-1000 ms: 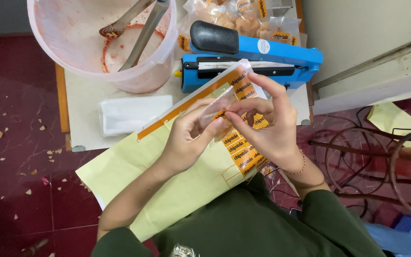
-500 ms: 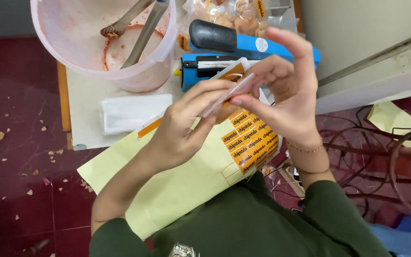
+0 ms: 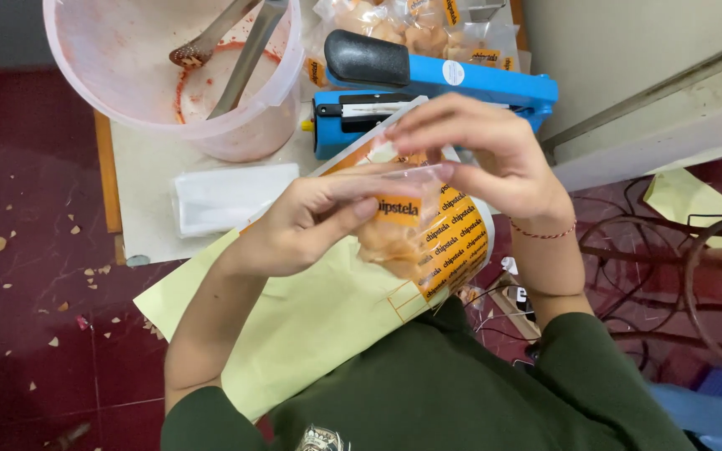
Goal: Peeling small labels from a sheet and applying them to individual plastic snack bags.
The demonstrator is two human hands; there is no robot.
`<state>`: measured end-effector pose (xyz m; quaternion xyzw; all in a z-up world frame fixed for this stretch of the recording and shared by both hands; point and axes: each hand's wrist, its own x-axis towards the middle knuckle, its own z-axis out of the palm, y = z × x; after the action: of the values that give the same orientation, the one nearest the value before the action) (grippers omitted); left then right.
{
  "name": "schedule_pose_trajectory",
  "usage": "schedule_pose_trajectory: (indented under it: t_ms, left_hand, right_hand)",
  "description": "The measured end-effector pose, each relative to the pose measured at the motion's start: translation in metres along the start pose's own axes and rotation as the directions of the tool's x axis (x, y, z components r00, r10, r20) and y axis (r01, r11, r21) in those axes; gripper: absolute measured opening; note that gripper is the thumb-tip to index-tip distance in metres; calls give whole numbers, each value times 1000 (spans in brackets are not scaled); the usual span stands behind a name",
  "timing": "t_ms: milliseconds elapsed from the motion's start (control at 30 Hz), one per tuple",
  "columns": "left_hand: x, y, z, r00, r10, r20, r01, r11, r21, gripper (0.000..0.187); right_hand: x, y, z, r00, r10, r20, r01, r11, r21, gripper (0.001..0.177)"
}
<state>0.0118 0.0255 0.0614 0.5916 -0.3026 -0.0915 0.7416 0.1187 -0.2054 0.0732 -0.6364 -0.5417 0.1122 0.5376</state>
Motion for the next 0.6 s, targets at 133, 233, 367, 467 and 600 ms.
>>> schedule_pose_trajectory:
  t_ms: [133,233,367,467,600]
  left_hand:
    - [-13,-33,-11,1000,-14,6,15,997,-74,31]
    - [-23,-62,-16,974,-223,-43,204,943,-263,33]
    - [-14,-55,-4,997,-71,44,83,890,-449,32]
    - [-16,-63,1,996,-85,-18,54,769,-637,31]
    - [-16,-68,1,999,-49,7,42,758,-651,31]
  right_hand:
    - [-8,13,-6,987,-138,86,142,989,-44,24]
    - [-6,9,0,973,-161,166,181,977,-111,34]
    - [-10,7,12,978,-207,35,210,959,-189,14]
    - [-14,3,12,985,-164,-62,146,964,-222,14]
    - [-19,-8,13,986,-135,-96,104,955,-278,11]
